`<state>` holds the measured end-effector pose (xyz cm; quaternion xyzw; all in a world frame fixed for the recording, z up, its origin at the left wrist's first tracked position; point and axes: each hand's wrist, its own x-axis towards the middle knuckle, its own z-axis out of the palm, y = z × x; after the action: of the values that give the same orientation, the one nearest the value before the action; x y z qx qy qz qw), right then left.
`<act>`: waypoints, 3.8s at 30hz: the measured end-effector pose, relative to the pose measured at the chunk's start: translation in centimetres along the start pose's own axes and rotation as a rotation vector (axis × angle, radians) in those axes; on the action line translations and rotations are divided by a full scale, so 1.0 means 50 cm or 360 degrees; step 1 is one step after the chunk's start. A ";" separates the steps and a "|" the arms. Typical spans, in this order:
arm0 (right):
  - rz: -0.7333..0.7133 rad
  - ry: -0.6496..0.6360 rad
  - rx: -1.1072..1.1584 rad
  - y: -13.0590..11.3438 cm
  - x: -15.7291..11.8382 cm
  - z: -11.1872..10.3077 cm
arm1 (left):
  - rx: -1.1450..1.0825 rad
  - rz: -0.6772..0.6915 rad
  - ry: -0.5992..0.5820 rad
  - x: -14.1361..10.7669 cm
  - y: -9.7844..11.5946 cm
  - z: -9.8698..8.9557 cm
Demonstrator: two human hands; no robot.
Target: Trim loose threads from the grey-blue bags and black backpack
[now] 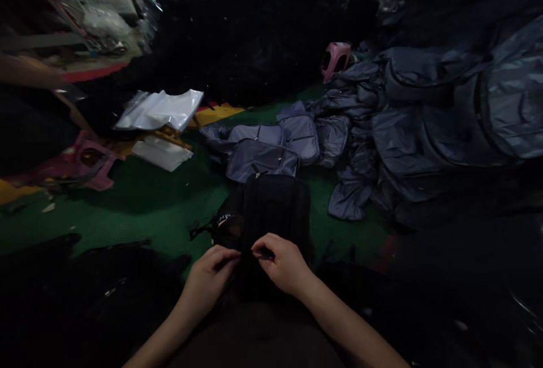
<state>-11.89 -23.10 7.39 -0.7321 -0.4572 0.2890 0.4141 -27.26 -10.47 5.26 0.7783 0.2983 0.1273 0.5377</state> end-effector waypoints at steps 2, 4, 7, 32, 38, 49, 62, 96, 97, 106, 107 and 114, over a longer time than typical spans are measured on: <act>0.0004 0.0011 0.0007 -0.002 0.000 -0.001 | 0.0125 0.0084 -0.0082 -0.007 0.020 -0.003; 0.0010 0.0019 0.0015 -0.003 0.000 -0.002 | 0.0280 0.0099 -0.0151 -0.009 0.041 -0.001; 0.0001 0.0038 0.0039 -0.002 0.001 -0.003 | 0.0606 0.0044 -0.0172 -0.001 0.067 0.007; 0.0013 0.0041 0.0165 0.014 0.000 -0.015 | 0.0202 -0.0220 -0.0113 0.043 0.078 -0.024; 0.0017 0.0030 0.0146 0.010 0.000 -0.016 | 0.0638 -0.0014 -0.0171 0.019 0.078 0.003; -0.0007 0.0078 0.0138 0.012 -0.002 -0.013 | 0.1453 0.0138 -0.0158 0.031 0.099 0.053; -0.0048 0.0117 0.0213 0.005 -0.006 -0.016 | -0.0326 -0.0483 -0.0262 0.033 0.066 0.001; -0.0141 0.0545 -0.0884 -0.052 0.028 -0.044 | -0.0918 -0.0636 0.0656 0.111 -0.054 -0.090; -0.0058 0.0698 -0.0723 -0.036 0.023 -0.063 | -0.0825 -0.0744 0.0867 0.119 -0.081 -0.112; 0.0753 0.1047 0.0367 0.127 -0.080 -0.111 | -0.0475 -0.1338 0.0854 0.053 -0.212 -0.150; 0.0782 0.0959 0.0444 0.130 -0.088 -0.102 | -0.0629 -0.1404 0.0603 0.040 -0.199 -0.127; 0.0638 0.0756 0.0760 0.111 -0.060 -0.071 | -0.1652 -0.1587 -0.0170 0.000 -0.074 0.045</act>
<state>-7.89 -28.38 4.41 -0.7366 -0.1164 0.2849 0.6023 -27.31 -11.27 1.04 0.1990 0.4924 -0.0462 0.8461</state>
